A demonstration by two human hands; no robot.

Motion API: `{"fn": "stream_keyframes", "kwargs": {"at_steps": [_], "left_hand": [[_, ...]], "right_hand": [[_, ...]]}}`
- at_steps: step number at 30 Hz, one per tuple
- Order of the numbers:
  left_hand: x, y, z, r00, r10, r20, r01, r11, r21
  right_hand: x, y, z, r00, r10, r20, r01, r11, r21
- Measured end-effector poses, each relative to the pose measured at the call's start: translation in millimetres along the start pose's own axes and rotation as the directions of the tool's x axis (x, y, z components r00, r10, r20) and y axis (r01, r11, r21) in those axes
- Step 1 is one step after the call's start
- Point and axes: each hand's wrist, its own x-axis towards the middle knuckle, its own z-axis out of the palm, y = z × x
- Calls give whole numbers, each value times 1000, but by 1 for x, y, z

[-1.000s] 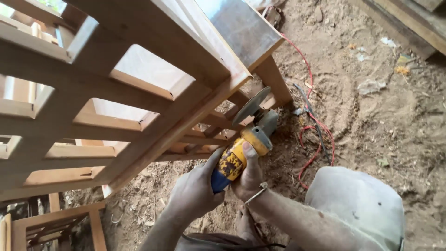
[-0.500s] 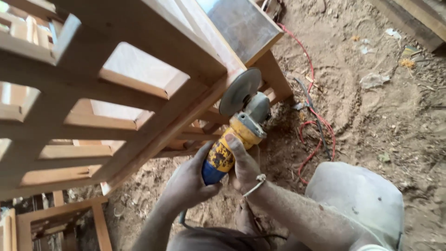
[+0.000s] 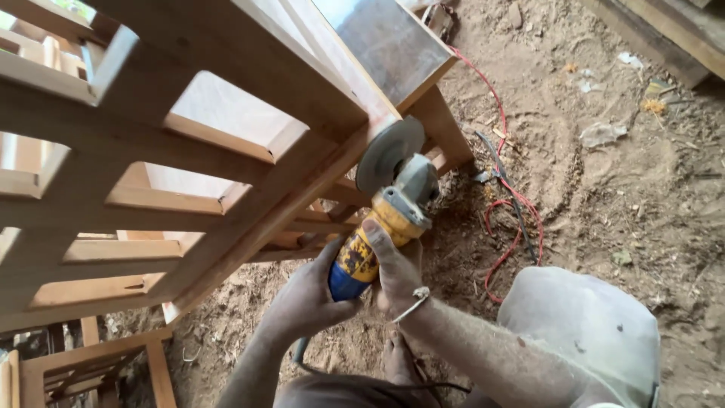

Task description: The person uses an angle grinder to sand the edges of wooden furniture frames, turning and repositioning the pieces to reach different sides.

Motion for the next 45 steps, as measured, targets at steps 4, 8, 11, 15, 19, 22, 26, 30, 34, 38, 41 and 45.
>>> {"fn": "stream_keyframes", "kwargs": {"at_steps": [4, 8, 11, 15, 19, 22, 26, 30, 34, 38, 41, 45], "left_hand": [[2, 2, -3, 998, 59, -27, -59, 998, 14], [8, -5, 5, 995, 92, -29, -90, 993, 76], [6, 3, 13, 998, 64, 19, -66, 991, 116], [7, 10, 10, 992, 116, 44, -121, 984, 131], [12, 7, 9, 996, 70, 60, -71, 997, 13], [19, -3, 13, 996, 79, 40, -76, 994, -74], [27, -8, 15, 992, 127, 27, -124, 989, -75], [31, -9, 14, 995, 47, 93, -40, 997, -70], [32, -5, 13, 991, 123, 61, -118, 990, -83], [33, -9, 19, 989, 114, 92, -109, 993, -55], [24, -2, 19, 987, 147, 58, -145, 989, -37], [14, 4, 16, 992, 128, -4, -128, 991, 28]], "right_hand": [[9, 10, -10, 988, -107, 114, 101, 993, 64], [10, 17, -19, 997, -59, 52, 54, 995, 81], [7, 27, -37, 993, -115, -10, 115, 991, 63], [-5, 9, -33, 960, -259, 103, 246, 962, 119], [3, -3, -28, 961, -217, 169, 209, 976, 59], [10, -1, -30, 969, -169, 182, 172, 985, 1], [10, 3, -32, 970, -183, 163, 192, 980, -46], [10, 3, -31, 988, -120, 97, 124, 992, -31], [17, 11, -39, 959, -223, 176, 246, 962, -123], [20, 17, -44, 962, -234, 143, 247, 966, -77], [15, 15, -45, 967, -237, 92, 240, 971, -23], [15, 7, -40, 959, -203, 196, 190, 978, 86]]}}
